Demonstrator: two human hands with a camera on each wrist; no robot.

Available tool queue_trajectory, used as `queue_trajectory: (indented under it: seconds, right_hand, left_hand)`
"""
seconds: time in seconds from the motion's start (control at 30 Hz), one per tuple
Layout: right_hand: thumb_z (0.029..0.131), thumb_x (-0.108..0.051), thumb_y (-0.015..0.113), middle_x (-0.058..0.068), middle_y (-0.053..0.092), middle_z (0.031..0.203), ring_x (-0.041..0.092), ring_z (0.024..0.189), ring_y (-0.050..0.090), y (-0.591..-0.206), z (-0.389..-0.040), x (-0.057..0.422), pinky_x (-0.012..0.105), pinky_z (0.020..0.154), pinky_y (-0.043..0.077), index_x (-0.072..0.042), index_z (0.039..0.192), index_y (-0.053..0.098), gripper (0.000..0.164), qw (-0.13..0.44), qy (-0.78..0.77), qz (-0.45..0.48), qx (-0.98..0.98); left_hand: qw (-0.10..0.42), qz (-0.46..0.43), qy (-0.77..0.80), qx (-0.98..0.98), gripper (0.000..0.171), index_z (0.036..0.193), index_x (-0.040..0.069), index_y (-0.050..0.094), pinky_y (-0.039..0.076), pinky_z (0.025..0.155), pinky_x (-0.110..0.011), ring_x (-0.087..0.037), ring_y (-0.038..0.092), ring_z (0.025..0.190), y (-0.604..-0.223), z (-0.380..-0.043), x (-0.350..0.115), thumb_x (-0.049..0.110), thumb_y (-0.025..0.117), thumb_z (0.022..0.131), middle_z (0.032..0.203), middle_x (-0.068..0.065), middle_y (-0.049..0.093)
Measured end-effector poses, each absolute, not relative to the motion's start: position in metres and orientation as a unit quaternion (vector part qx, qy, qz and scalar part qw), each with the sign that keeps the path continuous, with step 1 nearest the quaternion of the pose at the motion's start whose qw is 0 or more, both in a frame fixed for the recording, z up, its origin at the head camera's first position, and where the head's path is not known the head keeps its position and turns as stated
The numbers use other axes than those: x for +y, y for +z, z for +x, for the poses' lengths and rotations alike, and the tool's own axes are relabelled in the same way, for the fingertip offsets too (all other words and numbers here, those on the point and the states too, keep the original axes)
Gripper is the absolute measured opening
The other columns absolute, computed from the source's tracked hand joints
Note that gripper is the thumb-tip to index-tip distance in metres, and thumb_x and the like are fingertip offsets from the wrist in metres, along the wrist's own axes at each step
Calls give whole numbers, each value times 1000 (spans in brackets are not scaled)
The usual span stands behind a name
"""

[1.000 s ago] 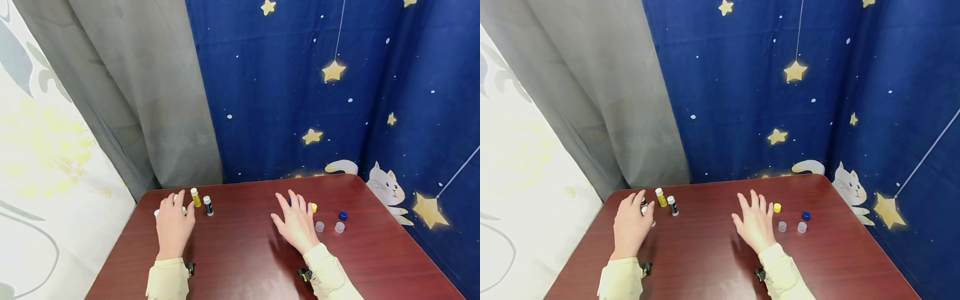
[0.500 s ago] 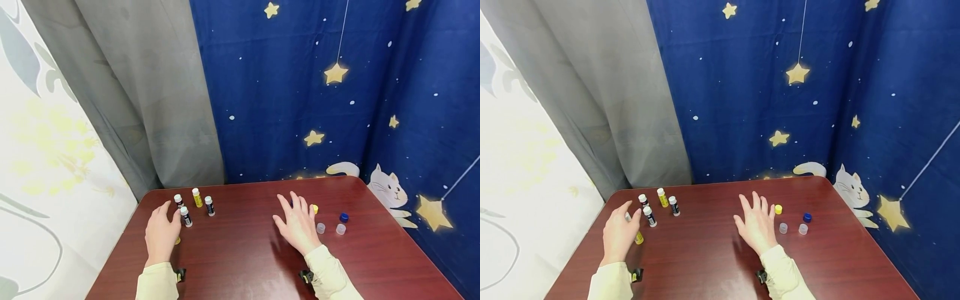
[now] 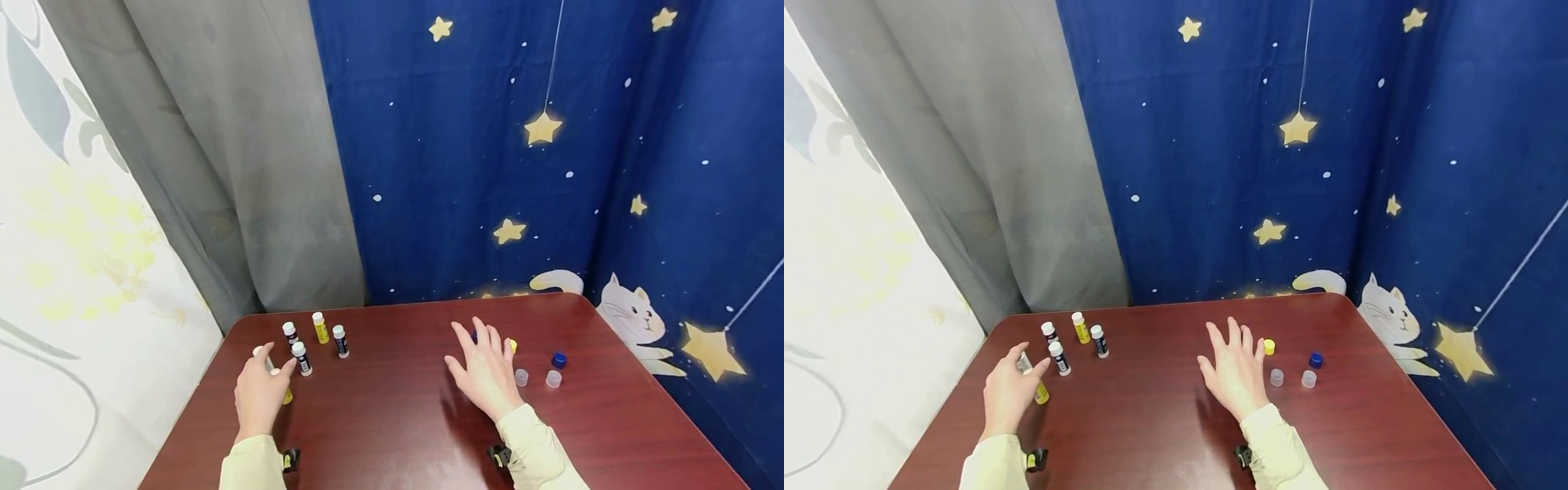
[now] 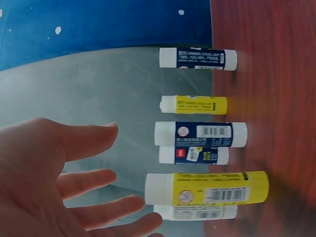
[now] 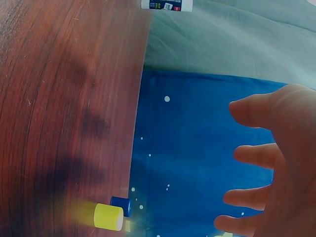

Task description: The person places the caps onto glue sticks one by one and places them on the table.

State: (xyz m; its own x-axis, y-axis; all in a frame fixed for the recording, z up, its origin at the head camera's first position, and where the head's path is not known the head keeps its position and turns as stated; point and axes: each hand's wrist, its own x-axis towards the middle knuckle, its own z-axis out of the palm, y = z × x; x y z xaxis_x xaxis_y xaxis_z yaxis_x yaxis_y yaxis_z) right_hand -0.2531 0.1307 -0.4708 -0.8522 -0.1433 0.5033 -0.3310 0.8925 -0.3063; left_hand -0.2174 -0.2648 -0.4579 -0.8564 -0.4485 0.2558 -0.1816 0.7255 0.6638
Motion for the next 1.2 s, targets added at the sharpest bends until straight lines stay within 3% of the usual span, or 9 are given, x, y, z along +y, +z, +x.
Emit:
queue_trajectory:
  seconds: [0.4,0.83,1.07,1.2]
  right_hand:
    - [89,-44,72,22,39,152,45,135,36,-472,-252,132,72,104,20,-22,148,50,67,234,197,125,-944]
    - [90,-45,71,22,38,153,43,136,35,-474,-253,135,72,105,21,-23,149,49,67,232,195,119,-945]
    - [90,-44,71,21,38,153,44,136,36,-473,-255,137,73,107,20,-23,149,49,67,234,196,115,-945]
    - [90,-44,72,22,38,153,45,136,36,-474,-255,139,72,107,20,-22,150,48,68,231,195,113,-946]
  left_hand:
    - [201,192,-347,-896,61,140,4,54,42,89,-64,-51,56,112,-474,-220,-272,23,78,87,130,-31,58]
    - [217,208,-345,-889,57,134,3,59,38,87,-64,-54,57,105,-490,-221,-275,9,78,81,111,-27,68]
    - [230,215,-344,-884,34,107,3,67,39,77,-60,-48,60,92,-496,-222,-279,12,82,77,91,-17,70]
    - [225,219,-343,-885,32,100,3,66,40,74,-58,-45,60,89,-498,-224,-280,14,85,75,88,-14,68]
